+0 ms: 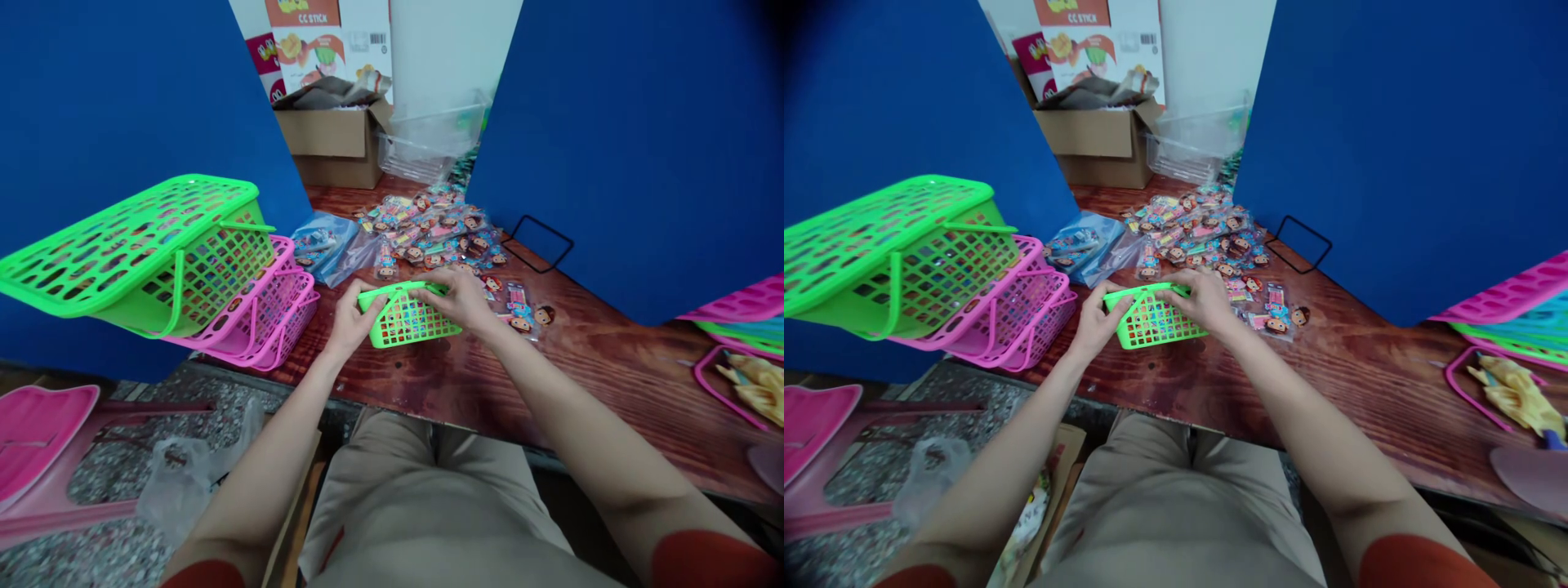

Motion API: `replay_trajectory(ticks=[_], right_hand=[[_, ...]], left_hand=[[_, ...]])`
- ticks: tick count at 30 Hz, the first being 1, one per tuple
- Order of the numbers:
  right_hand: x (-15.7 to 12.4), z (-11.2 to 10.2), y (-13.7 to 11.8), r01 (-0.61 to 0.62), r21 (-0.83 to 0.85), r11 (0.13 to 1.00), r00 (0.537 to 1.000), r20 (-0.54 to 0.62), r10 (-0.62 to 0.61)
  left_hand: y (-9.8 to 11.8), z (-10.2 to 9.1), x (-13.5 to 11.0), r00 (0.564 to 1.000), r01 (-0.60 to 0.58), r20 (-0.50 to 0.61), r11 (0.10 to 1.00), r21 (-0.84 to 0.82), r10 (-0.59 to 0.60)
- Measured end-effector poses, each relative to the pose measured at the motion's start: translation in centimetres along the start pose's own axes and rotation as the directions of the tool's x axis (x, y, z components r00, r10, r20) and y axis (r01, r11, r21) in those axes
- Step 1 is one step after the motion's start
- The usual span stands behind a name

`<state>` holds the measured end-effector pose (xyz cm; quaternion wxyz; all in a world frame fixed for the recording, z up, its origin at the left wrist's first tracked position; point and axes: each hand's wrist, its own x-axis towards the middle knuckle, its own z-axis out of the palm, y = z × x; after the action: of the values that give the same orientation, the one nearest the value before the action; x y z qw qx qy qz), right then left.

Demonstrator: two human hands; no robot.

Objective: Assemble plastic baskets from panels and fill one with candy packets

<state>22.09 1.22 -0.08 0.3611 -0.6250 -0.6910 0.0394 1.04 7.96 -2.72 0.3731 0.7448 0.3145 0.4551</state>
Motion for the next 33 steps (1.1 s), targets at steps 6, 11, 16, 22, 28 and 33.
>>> replay_trajectory(ticks=[6,11,16,22,28,33], right_hand=[[-0.1,0.0,-0.2,-0.003,-0.013,1.0,1.0,-0.024,0.003],[-0.2,0.1,-0.6,-0.029,-0.001,1.0,0.999,-0.026,0.029],[-0.5,0.2,-1.0,-0.018,-0.065,0.998,1.0,-0.009,0.017],[-0.8,0.5,-0.9,0.059,-0.178,0.982,0.997,-0.028,-0.065],[-0.9,1.2,-0.3,0.125,-0.187,0.974,0.989,-0.055,-0.138],[-0.3,0.3,0.0,0.115,-0.087,0.989,0.993,0.035,-0.113]], left_hand=[[-0.1,0.1,0.0,1.0,0.0,0.002,1.0,0.014,0.0],[0.1,-0.1,0.6,0.997,-0.059,0.045,0.998,0.003,0.059],[1.3,-0.8,0.6,0.972,-0.177,0.187,0.963,0.201,0.14],[1.2,-0.6,0.6,0.949,-0.295,0.166,0.942,0.159,0.269],[0.5,-0.4,0.9,0.95,-0.298,0.138,0.944,0.143,0.279],[0.6,-0.2,1.0,0.961,-0.27,0.092,0.954,0.129,0.26]])
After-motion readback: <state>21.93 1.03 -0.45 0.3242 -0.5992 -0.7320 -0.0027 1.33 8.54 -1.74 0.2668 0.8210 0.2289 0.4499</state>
